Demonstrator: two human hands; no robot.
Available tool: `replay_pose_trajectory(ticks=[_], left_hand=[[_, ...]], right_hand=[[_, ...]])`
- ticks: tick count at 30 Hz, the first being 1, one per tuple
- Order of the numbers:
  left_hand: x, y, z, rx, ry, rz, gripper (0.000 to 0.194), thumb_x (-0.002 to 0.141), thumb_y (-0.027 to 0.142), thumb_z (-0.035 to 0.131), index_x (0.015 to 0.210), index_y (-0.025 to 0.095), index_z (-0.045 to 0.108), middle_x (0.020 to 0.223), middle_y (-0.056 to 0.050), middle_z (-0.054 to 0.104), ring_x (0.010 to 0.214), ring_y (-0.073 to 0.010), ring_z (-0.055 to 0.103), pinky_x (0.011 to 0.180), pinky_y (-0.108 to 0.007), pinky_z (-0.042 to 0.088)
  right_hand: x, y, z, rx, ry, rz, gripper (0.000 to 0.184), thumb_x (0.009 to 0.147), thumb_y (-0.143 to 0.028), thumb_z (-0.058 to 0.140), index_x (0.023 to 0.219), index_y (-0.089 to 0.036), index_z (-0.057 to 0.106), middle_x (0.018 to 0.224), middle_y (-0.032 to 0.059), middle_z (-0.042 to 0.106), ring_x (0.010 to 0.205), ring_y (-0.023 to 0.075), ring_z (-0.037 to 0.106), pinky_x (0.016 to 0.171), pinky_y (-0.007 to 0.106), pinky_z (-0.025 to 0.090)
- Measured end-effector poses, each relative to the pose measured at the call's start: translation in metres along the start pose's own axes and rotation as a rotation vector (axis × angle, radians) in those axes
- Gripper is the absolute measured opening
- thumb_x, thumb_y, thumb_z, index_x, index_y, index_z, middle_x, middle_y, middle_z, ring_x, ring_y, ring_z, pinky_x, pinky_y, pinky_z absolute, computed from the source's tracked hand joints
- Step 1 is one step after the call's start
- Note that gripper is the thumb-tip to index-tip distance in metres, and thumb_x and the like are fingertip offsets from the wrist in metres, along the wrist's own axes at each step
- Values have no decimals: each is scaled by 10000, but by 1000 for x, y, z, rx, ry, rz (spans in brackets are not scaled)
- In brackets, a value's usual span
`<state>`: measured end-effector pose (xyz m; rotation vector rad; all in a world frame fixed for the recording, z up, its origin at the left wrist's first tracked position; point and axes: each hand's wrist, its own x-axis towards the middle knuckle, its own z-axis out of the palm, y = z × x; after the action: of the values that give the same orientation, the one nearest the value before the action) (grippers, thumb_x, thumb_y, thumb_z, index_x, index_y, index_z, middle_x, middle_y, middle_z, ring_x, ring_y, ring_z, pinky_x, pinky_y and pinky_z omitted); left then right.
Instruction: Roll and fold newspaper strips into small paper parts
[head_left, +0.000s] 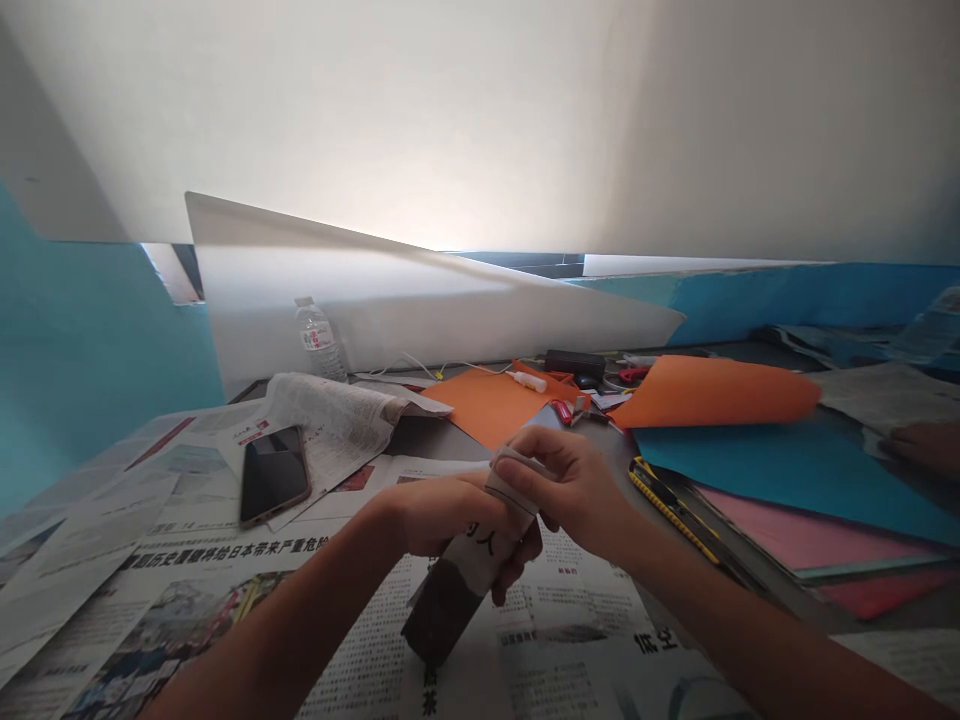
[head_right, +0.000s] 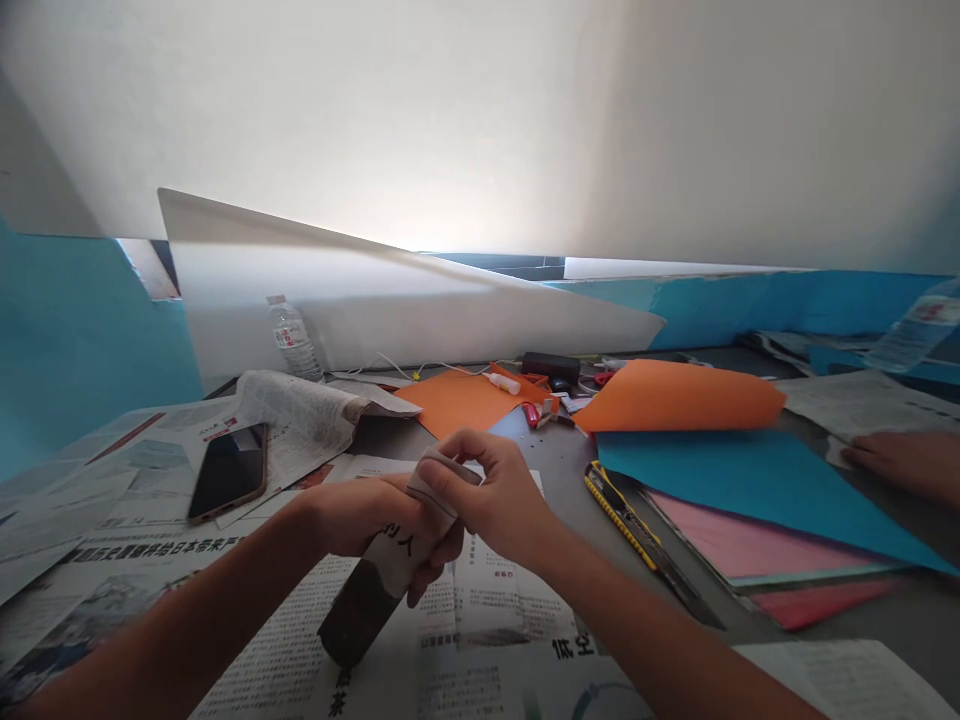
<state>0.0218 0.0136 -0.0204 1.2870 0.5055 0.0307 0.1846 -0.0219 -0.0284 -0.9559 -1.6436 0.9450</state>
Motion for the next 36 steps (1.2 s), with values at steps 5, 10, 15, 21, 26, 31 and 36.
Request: replay_pose_trajectory(ticks=[5, 10, 15, 21, 26, 31, 36], left_hand=[[1, 0, 2, -10, 21, 17, 140, 662, 248, 503, 642, 142, 592, 604, -28, 560, 550, -161, 582, 556, -302, 489], [3, 0, 5, -59, -46, 33, 144, 639, 246, 534, 696, 129, 597, 636, -24, 575, 500, -149, 576, 531, -306, 484], [5, 0, 11, -121, -41, 91, 123, 641, 245, 558, 695, 135, 575, 661, -6, 558, 515, -139, 566, 553, -328, 503], [4, 1, 12, -3, -22, 107, 158, 702, 269, 541, 671, 131, 611, 616, -28, 607, 488, -138, 574, 526, -288, 463], [2, 3, 10, 10, -18, 124, 141, 703, 226, 526, 686, 131, 629, 632, -37, 630, 531, -163, 614, 537, -291, 473], [-1, 2, 7, -97, -79, 162, 200, 799, 329, 582, 769, 135, 617, 693, -25, 628, 576, -161, 629, 600, -320, 525], [-3, 3, 5, -171, -141, 241, 218, 812, 345, 635, 843, 134, 589, 727, -26, 616, 619, -149, 616, 648, -340, 554]], right_hand=[[-1, 0, 0, 59, -26, 13, 214, 840, -365, 640, 732, -189, 585, 609, -41, 557, 416, 56, 429, 353, 178, 325], [-3, -6, 0, 120, -62, 71, 244, 822, -406, 640, 725, -192, 571, 709, -4, 606, 482, 86, 512, 366, 183, 380], [-4, -13, 1, 130, -51, 50, 210, 793, -363, 647, 682, -200, 575, 783, 28, 636, 659, 149, 588, 480, 227, 468], [-2, -13, 2, 118, -37, 10, 216, 785, -360, 647, 659, -199, 575, 789, 26, 644, 706, 157, 589, 610, 272, 490], [-3, -15, 2, 118, -35, 6, 195, 798, -349, 630, 680, -198, 595, 803, 26, 653, 672, 135, 594, 538, 227, 467], [-3, -10, 0, 154, -27, 24, 290, 839, -481, 576, 780, -199, 609, 661, -19, 602, 422, 75, 495, 343, 182, 355], [-4, -6, -1, 259, -30, 2, 336, 850, -531, 562, 793, -201, 569, 577, -38, 572, 399, 102, 544, 379, 209, 425]])
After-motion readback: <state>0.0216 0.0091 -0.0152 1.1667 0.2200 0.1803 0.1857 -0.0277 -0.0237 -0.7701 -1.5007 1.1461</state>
